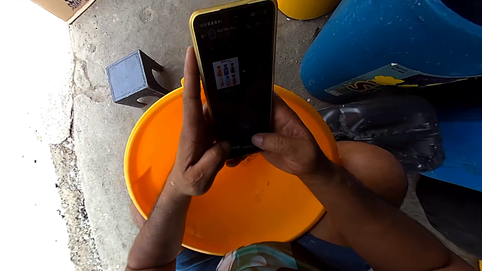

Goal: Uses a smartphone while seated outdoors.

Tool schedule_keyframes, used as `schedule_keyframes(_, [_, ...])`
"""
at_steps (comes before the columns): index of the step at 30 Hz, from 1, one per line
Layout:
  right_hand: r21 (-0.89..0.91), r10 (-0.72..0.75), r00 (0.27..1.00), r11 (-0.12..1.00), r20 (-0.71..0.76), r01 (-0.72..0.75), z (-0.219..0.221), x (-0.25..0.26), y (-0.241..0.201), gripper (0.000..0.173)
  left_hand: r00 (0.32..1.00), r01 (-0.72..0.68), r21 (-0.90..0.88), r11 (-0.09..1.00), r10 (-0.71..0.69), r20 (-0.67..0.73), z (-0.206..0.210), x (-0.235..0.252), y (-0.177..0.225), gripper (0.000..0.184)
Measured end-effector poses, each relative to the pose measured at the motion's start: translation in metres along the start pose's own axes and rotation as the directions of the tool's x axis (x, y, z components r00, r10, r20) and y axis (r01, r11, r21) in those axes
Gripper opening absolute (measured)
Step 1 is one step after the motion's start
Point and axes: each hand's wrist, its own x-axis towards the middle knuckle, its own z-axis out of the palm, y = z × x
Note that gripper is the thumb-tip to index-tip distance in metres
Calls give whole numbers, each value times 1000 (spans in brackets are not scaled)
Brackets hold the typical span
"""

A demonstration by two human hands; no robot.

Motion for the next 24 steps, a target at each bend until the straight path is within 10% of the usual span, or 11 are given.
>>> schedule_keyframes(24, [-78,-8,1000,997,9,9,4,-1,2,70,994,6,277,961,26,-110,7,0,-1,116])
